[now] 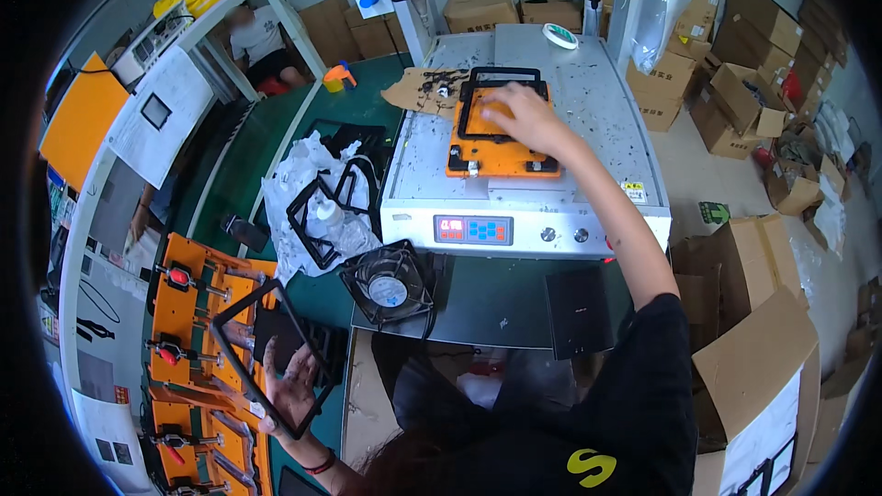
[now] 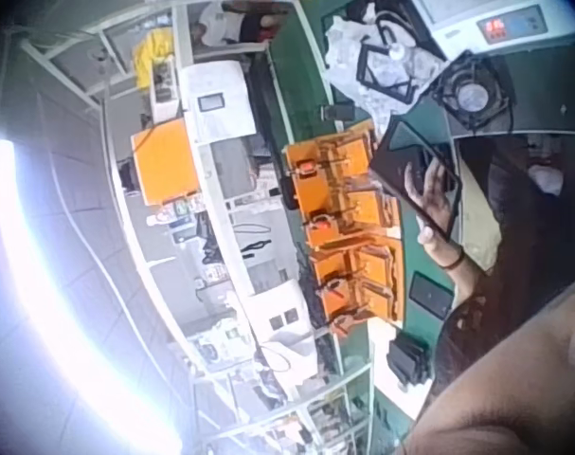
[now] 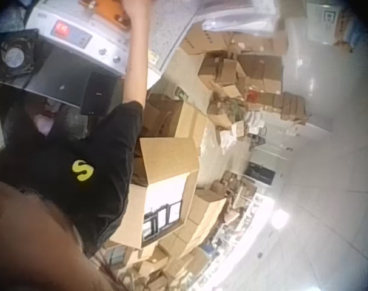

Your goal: The person assembles electronic devices by placing black rectangular units into orange jigs, operating a press, and stacking finished units. They handle frames and plastic bags, placing items into a cardboard box. The workflow repeats with multiple units.

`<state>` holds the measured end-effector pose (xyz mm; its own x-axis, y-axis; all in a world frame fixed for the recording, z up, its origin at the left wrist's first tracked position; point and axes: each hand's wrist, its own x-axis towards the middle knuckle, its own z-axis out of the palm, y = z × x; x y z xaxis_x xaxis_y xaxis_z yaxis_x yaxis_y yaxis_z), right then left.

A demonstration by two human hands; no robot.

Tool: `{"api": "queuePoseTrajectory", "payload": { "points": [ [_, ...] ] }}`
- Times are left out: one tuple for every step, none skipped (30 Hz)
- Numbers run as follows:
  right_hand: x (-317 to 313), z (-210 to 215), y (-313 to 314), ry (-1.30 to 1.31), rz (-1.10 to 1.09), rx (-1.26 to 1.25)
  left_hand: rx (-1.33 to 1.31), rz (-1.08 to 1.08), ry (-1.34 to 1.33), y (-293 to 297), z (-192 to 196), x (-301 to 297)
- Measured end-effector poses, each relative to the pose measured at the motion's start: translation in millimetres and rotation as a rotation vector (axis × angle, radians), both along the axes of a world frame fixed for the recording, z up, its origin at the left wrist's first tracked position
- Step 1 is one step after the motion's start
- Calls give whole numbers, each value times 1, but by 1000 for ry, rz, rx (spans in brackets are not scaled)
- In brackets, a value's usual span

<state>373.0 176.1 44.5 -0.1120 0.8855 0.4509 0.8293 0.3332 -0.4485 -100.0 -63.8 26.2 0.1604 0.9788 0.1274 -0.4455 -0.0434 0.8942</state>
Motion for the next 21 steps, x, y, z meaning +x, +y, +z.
{"api": "queuePoseTrajectory", "payload": {
  "points": [
    [-7,-3,-15,-84,27,8,8,-13,2,4,1,2],
    [-10,0,-26,-90,26,18,18,-33,2,8,3,6],
    [-13,3,-35,-97,26,26,29,-51,1,11,5,8],
    [-15,5,-41,-103,27,35,39,-69,0,14,6,10],
    [-16,6,-45,-150,-28,69,50,-91,-2,16,6,12],
    [-17,7,-49,-153,-31,73,48,-105,-13,17,6,14],
    [-18,9,-55,-155,-33,77,45,-118,-24,16,5,15],
    [-20,11,-57,-156,-30,89,50,-126,-33,16,5,16],
    [-23,14,-62,-154,-18,101,61,-139,-41,15,5,16],
    [-27,16,-70,-152,-6,113,62,-130,-38,14,3,15],
    [-29,17,-77,-149,7,122,59,-121,-34,12,2,14],
    [-32,19,-81,-150,19,109,56,-111,-30,9,0,13],
    [-34,20,-83,-152,32,96,53,-105,-28,8,-3,12],
    [-35,19,-87,-150,39,80,48,-106,-23,6,-4,11],
    [-35,17,-86,-141,35,60,43,-107,-17,4,-5,11],
    [-34,14,-81,-132,31,41,47,-111,-13,3,-4,11],
    [-33,12,-76,-123,25,22,52,-117,-10,2,-3,13],
    [-31,9,-72,-142,10,64,58,-124,-4,1,-2,14],
    [-28,5,-68,-161,-7,106,54,-116,18,0,1,17],
    [-28,4,-65,-179,-20,146,50,-104,41,-2,4,21],
    [-28,4,-65,-134,-48,13,45,-94,64,-3,6,22]
  ]
}}
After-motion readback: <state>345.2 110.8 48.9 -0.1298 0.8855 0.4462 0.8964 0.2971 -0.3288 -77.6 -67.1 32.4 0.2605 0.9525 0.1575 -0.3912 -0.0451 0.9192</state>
